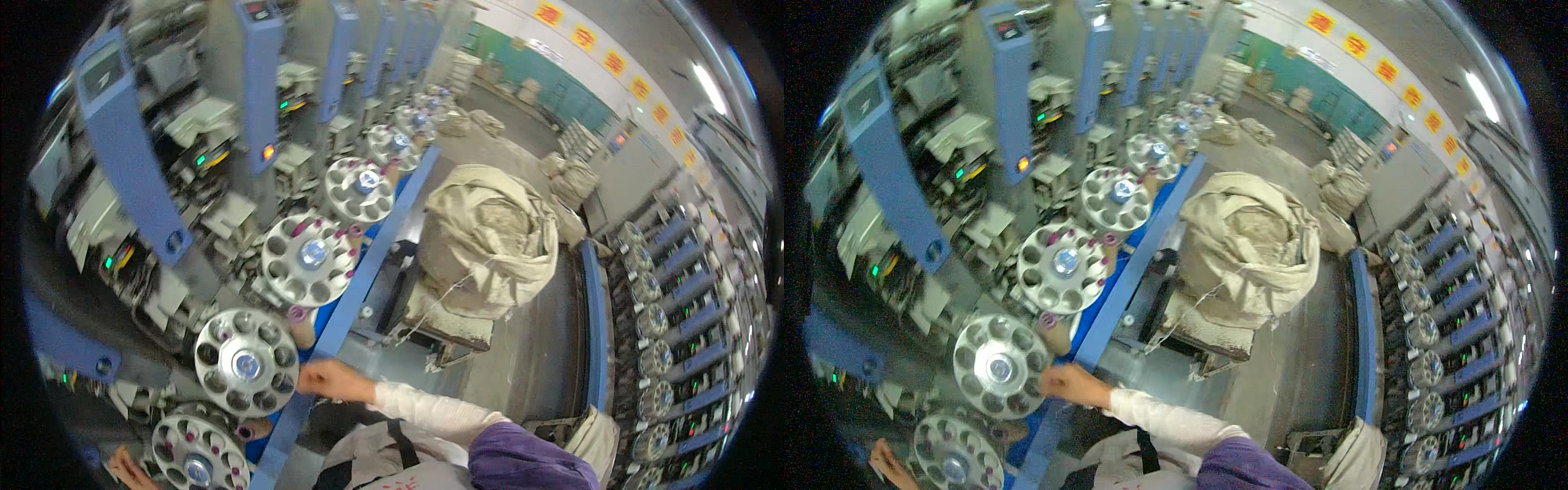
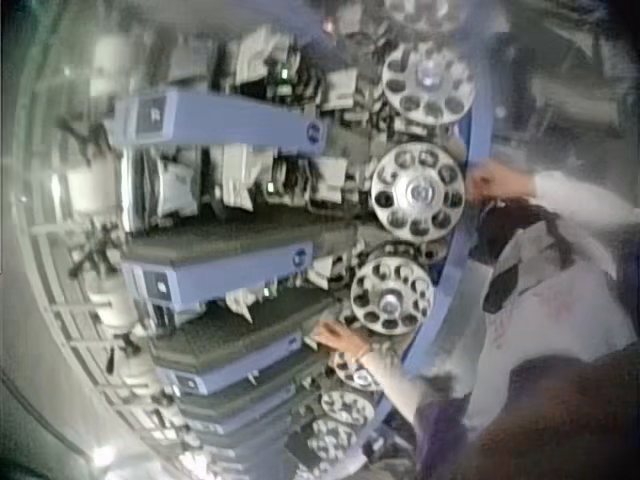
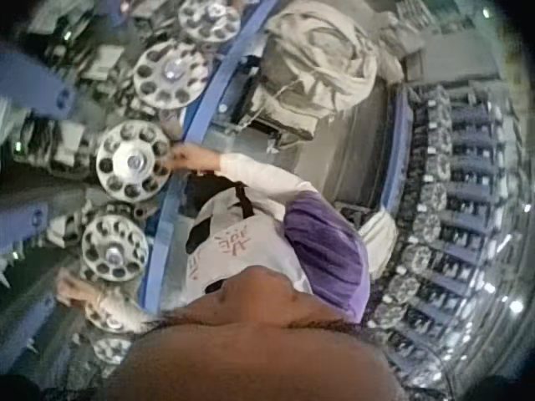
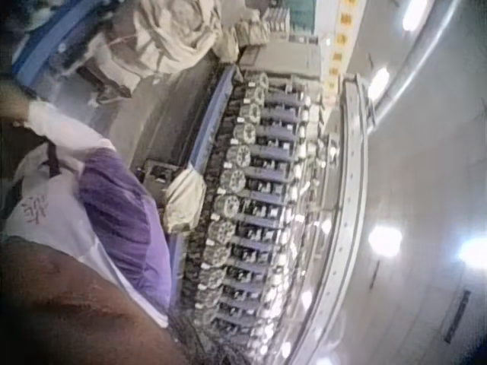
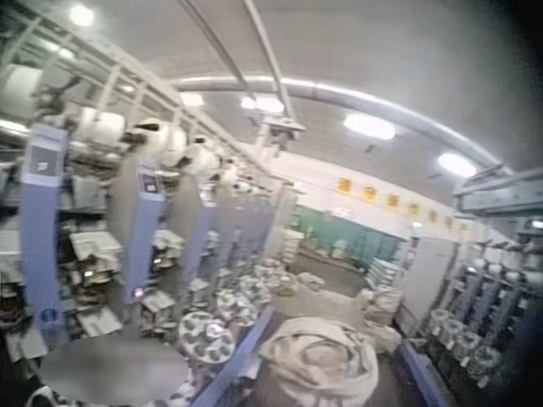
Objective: The person repeatedly picks up white spools with purple ends from a large sack and places them into slots on rotating circular holders attached to a textile machine. The person handles the spools one at a time and continues loading them throughout the clip.
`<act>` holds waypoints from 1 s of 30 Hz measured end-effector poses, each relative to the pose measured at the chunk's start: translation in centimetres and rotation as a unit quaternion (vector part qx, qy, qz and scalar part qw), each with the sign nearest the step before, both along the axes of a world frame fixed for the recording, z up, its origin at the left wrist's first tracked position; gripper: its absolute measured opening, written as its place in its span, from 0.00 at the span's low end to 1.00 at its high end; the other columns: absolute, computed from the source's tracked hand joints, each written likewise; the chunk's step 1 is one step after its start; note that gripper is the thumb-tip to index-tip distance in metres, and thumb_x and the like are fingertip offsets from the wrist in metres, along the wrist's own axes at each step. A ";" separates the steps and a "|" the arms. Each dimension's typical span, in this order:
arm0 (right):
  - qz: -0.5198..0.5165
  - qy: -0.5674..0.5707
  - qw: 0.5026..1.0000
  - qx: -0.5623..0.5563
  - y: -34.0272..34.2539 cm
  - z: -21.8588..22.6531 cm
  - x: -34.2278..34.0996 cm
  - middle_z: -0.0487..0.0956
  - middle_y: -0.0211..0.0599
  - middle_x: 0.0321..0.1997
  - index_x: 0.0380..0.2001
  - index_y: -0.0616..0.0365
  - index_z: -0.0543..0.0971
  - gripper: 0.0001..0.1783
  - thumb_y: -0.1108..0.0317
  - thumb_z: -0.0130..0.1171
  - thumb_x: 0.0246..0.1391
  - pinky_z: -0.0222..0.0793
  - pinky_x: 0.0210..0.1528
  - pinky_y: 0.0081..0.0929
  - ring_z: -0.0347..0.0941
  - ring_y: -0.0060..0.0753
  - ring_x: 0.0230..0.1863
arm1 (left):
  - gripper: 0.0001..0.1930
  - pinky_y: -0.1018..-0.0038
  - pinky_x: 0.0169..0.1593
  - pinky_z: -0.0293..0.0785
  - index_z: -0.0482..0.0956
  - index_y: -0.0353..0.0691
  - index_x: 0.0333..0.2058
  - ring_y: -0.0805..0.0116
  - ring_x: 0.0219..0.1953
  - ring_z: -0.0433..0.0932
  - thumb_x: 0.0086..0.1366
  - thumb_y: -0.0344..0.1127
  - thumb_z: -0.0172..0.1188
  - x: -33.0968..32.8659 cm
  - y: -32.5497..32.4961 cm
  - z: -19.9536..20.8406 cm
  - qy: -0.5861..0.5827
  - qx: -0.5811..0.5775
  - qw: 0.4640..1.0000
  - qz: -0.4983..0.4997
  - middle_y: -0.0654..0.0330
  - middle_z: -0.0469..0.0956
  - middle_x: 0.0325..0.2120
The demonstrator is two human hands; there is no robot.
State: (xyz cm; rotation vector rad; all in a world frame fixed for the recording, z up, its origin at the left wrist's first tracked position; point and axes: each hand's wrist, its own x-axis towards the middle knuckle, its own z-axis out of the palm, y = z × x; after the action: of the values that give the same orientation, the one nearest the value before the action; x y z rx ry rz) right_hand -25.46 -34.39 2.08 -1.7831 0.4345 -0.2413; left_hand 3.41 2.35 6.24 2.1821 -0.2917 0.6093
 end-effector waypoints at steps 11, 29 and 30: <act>-0.376 0.281 0.672 -0.573 -30.3 5.2 -36.4 0.81 0.44 0.39 0.40 0.57 0.81 0.27 0.42 0.58 0.53 0.65 0.53 0.43 0.76 0.47 0.45 | 0.30 0.55 0.65 0.52 0.71 0.33 0.54 0.43 0.64 0.58 0.50 0.29 0.67 -13.8 -35.7 2.8 0.018 0.095 0.897 -0.431 0.43 0.58 0.62; -0.543 0.298 0.747 -0.240 -37.8 4.6 -45.7 0.52 0.60 0.69 0.66 0.63 0.55 0.52 0.60 0.69 0.39 0.51 0.67 0.52 0.50 0.66 0.67 | 0.51 0.63 0.60 0.68 0.50 0.39 0.68 0.57 0.60 0.68 0.37 0.15 0.47 -39.8 -66.0 6.8 0.605 -0.275 0.399 -0.632 0.53 0.66 0.59; -0.540 0.351 0.742 -0.188 -38.1 4.9 -45.9 0.52 0.60 0.69 0.66 0.64 0.56 0.51 0.62 0.67 0.39 0.53 0.67 0.49 0.50 0.64 0.68 | 0.50 0.63 0.60 0.68 0.51 0.39 0.67 0.57 0.60 0.69 0.37 0.16 0.47 -40.4 -66.8 8.1 0.598 -0.247 0.428 -0.631 0.54 0.67 0.59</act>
State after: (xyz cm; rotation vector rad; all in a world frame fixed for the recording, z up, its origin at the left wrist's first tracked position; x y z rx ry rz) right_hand -71.33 -72.53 6.97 -1.7508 2.1079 -0.4720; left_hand -36.97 -64.40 14.37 0.7850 -0.6670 -1.4953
